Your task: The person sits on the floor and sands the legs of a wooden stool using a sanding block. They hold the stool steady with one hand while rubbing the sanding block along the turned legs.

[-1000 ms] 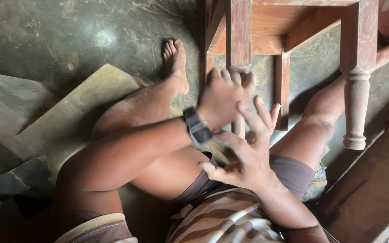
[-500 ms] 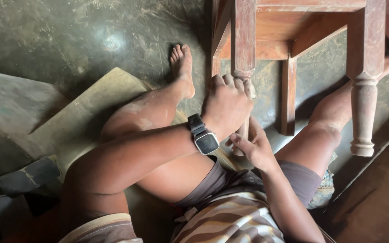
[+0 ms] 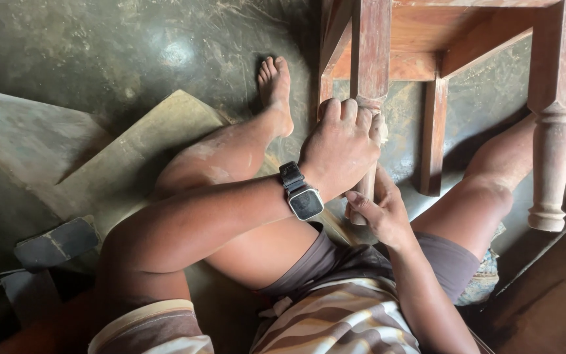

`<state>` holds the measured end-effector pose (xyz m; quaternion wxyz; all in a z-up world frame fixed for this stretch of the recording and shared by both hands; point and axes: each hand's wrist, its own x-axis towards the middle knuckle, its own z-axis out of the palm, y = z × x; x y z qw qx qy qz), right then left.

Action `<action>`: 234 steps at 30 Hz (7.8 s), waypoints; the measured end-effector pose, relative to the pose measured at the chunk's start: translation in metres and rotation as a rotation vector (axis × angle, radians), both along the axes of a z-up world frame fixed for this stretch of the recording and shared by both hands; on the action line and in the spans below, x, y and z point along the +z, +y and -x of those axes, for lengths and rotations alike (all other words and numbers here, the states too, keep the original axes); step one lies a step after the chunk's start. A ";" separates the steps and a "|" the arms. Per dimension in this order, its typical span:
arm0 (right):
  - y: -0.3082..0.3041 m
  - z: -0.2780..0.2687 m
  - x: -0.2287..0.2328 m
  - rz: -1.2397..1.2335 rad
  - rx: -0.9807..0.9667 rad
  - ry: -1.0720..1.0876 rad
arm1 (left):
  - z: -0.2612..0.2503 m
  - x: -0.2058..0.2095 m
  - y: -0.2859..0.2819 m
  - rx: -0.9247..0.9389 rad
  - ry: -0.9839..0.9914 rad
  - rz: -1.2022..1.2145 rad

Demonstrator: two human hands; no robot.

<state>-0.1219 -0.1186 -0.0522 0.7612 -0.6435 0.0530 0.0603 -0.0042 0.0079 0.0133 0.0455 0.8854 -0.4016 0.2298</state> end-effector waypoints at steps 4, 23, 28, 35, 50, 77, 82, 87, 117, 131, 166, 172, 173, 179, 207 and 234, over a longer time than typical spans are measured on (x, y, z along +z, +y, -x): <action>0.000 0.000 -0.004 0.009 -0.007 0.007 | -0.001 0.003 0.001 -0.005 0.033 -0.023; 0.034 0.025 0.091 1.286 0.296 -0.504 | 0.003 -0.006 -0.002 0.124 0.044 -0.142; 0.030 0.035 0.102 1.274 0.481 -0.547 | 0.004 0.000 -0.004 0.129 0.012 -0.174; 0.027 0.043 0.100 1.021 0.383 -0.759 | -0.001 -0.007 -0.003 0.113 0.015 -0.167; 0.018 -0.023 0.011 -0.588 -0.047 0.348 | -0.048 0.029 0.045 -0.138 0.620 -0.223; 0.029 -0.029 0.030 -0.721 -0.074 0.417 | -0.059 -0.008 0.026 -0.157 0.453 -0.145; 0.027 -0.030 0.035 -0.679 -0.084 0.404 | -0.071 0.026 0.023 -0.112 0.636 -0.218; 0.028 -0.030 0.028 -0.700 -0.088 0.428 | -0.069 0.045 0.023 -0.121 0.628 -0.266; 0.022 -0.076 0.029 -0.570 -0.043 0.291 | -0.061 0.006 0.043 -0.194 0.518 -0.013; 0.015 -0.078 0.027 -0.532 0.042 0.335 | -0.064 -0.004 0.033 -0.304 0.311 -0.027; 0.014 -0.077 0.004 -0.622 0.036 0.162 | -0.063 0.028 0.004 -0.144 0.376 -0.402; 0.016 -0.077 0.006 -0.611 0.030 0.163 | -0.060 0.029 0.009 -0.136 0.353 -0.410; 0.017 -0.074 0.002 -0.614 0.057 0.167 | -0.057 0.021 0.013 -0.141 0.252 -0.375; 0.019 -0.076 0.002 -0.584 0.052 0.123 | -0.060 0.026 0.020 -0.272 0.205 -0.256; 0.015 -0.079 -0.003 -0.589 0.099 0.023 | -0.054 0.033 0.016 -0.274 0.005 -0.326; 0.009 -0.070 0.000 -0.586 0.126 0.097 | -0.055 0.015 0.015 -0.242 0.007 -0.379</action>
